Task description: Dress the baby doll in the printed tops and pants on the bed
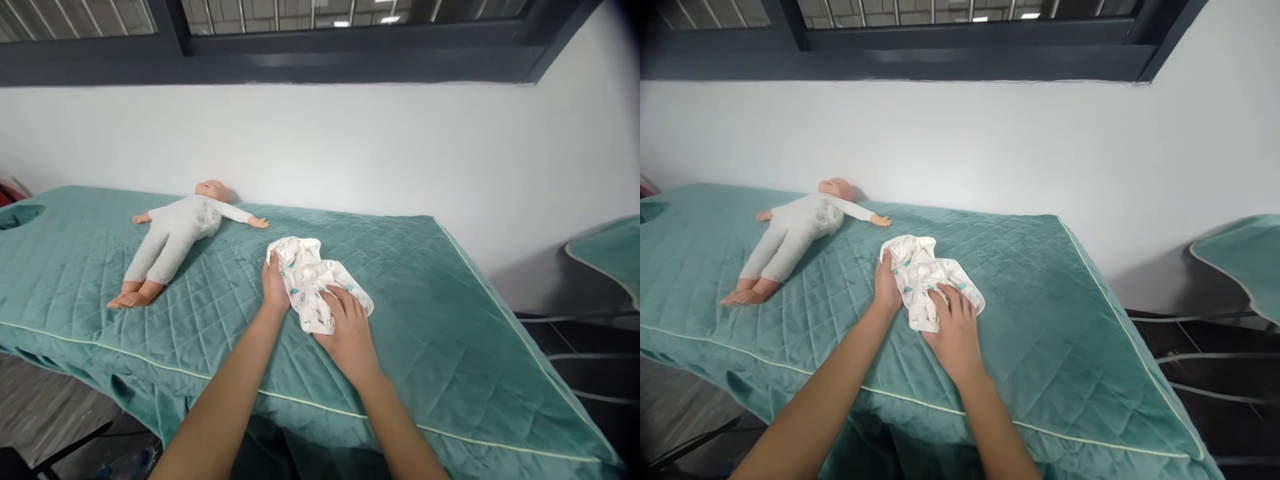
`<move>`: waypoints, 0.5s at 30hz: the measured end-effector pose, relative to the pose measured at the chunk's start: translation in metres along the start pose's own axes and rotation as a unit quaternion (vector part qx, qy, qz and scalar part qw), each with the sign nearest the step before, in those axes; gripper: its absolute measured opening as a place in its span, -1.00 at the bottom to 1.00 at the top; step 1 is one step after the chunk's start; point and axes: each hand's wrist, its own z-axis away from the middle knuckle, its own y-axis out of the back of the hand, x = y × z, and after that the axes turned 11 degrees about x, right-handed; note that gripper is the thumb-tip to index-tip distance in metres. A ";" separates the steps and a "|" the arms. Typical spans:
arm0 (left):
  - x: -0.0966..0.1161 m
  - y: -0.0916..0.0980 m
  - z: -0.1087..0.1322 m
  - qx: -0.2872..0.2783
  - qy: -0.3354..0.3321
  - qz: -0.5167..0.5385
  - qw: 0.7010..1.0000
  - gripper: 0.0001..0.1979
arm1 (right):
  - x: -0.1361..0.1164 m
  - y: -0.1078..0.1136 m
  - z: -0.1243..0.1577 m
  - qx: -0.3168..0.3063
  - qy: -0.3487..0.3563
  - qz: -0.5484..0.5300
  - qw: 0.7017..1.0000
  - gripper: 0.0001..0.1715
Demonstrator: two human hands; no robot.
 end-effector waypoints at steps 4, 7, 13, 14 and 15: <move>-0.004 0.000 -0.001 0.015 -0.028 -0.027 0.999 -0.53 | 0.004 -0.003 -0.001 0.089 -0.051 -0.102 0.989 -0.61; -0.005 0.002 -0.003 0.014 -0.029 -0.039 0.999 -0.56 | 0.010 0.001 0.001 0.193 -0.151 -0.225 0.943 -0.74; -0.005 0.004 -0.004 0.015 -0.034 -0.065 0.997 -0.64 | 0.032 0.052 -0.008 0.249 -0.421 -0.444 0.751 -0.60; -0.005 0.005 -0.004 0.011 -0.034 -0.065 0.997 -0.64 | 0.038 0.067 -0.012 0.269 -0.418 -0.431 0.754 -0.58; -0.006 0.005 -0.004 0.006 -0.035 -0.063 0.997 -0.63 | 0.045 0.084 -0.016 0.296 -0.400 -0.394 0.773 -0.58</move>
